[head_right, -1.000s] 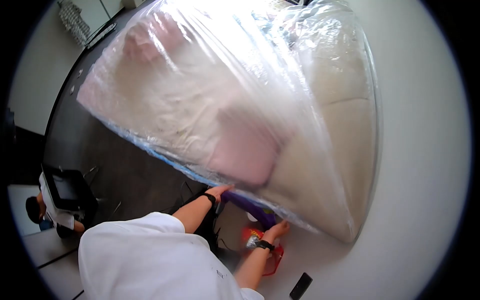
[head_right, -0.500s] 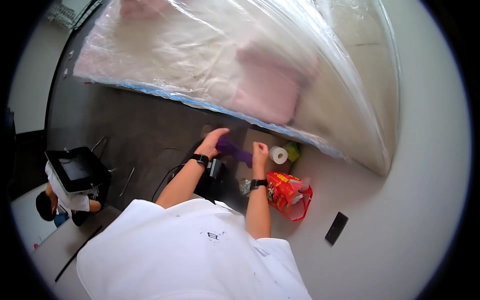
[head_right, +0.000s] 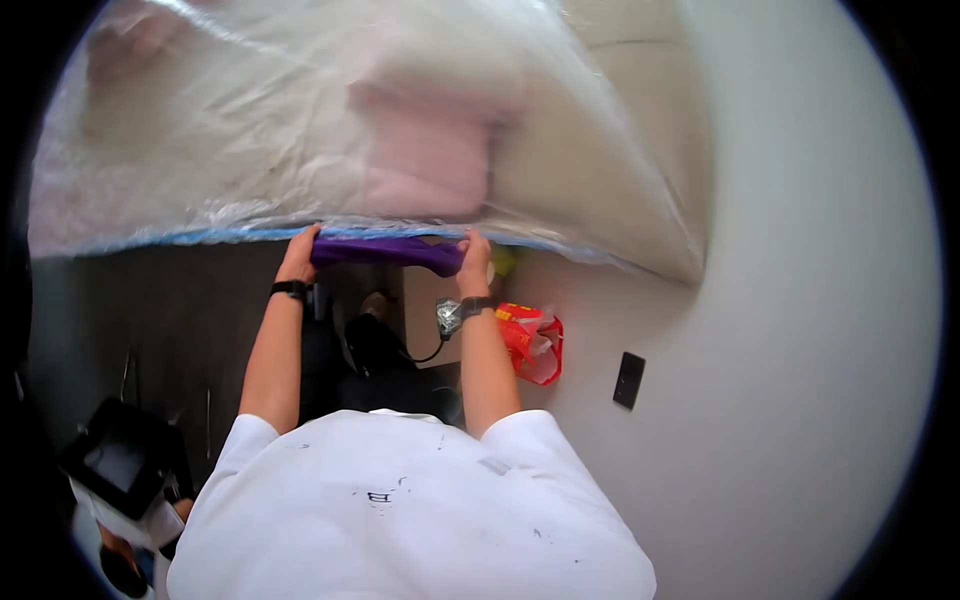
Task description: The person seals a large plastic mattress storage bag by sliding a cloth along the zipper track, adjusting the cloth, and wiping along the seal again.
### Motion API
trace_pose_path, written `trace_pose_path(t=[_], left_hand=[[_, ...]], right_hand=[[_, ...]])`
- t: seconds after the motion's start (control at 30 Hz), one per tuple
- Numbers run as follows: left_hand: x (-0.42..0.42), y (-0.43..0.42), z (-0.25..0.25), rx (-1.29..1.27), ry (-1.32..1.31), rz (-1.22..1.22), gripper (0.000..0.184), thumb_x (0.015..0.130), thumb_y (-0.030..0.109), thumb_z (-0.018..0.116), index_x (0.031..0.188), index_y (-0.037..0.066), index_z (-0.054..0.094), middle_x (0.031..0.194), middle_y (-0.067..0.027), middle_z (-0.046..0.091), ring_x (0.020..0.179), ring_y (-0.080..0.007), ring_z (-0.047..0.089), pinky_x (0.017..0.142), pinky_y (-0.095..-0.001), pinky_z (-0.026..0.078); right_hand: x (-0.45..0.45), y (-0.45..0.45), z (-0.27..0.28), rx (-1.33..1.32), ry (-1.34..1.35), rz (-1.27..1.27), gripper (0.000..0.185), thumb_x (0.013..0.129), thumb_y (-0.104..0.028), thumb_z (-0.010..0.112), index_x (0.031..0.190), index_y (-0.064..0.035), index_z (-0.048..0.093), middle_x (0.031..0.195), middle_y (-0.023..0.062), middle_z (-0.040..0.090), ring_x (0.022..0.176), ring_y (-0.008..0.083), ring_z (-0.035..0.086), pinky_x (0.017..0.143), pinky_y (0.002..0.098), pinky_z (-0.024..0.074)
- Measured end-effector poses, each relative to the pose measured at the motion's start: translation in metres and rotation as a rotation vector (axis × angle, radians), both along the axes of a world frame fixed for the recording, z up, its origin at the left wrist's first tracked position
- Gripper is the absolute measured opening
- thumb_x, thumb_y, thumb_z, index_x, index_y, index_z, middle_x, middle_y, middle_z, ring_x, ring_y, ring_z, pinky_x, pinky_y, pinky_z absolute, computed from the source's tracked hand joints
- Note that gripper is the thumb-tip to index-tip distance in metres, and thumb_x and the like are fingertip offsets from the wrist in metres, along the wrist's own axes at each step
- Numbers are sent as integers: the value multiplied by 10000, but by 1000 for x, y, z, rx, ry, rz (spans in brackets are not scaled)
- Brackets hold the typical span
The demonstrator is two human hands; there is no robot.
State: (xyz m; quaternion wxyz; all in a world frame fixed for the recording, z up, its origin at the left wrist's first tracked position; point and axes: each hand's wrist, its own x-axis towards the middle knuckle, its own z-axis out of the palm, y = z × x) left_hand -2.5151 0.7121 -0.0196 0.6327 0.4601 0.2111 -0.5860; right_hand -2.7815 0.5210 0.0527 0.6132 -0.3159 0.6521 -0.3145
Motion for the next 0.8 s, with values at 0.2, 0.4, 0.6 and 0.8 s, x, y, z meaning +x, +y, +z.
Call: trace_pose_path(t=[0.2,0.4,0.6,0.8], left_hand=[[-51,-18,45,64,-77,-395,260,900,284,519,926,27,546,831,-98,569,714,-203,573,622,-411,486],[-97,-25,48,185,-34,-201,352,946,259,451,1080,-64,493,986,-173,575,844,-295,603,733,-461,507],[-96,-3,-24,318,-267,-393,305,933,280,463,1039,-2,512,936,-157,586,821,-281,597,705,-437,496],[-98,15,-50,595,-263,-445,314,929,287,490,1079,12,514,954,-112,582,815,-265,589,679,-411,487]], right_hand=[[-49,-35,53,-187,51,-256,170,847,-209,530,763,-63,554,574,-15,414,521,112,401,506,266,351],[-105,-39,0,-113,293,-164,205,845,-215,493,813,-29,572,631,41,507,573,145,477,537,300,389],[-124,-5,-85,-15,604,-5,337,890,-240,458,891,75,577,790,180,610,715,263,571,673,393,441],[-126,4,-152,136,580,133,367,909,-267,450,972,72,577,920,224,626,850,318,607,739,392,448]])
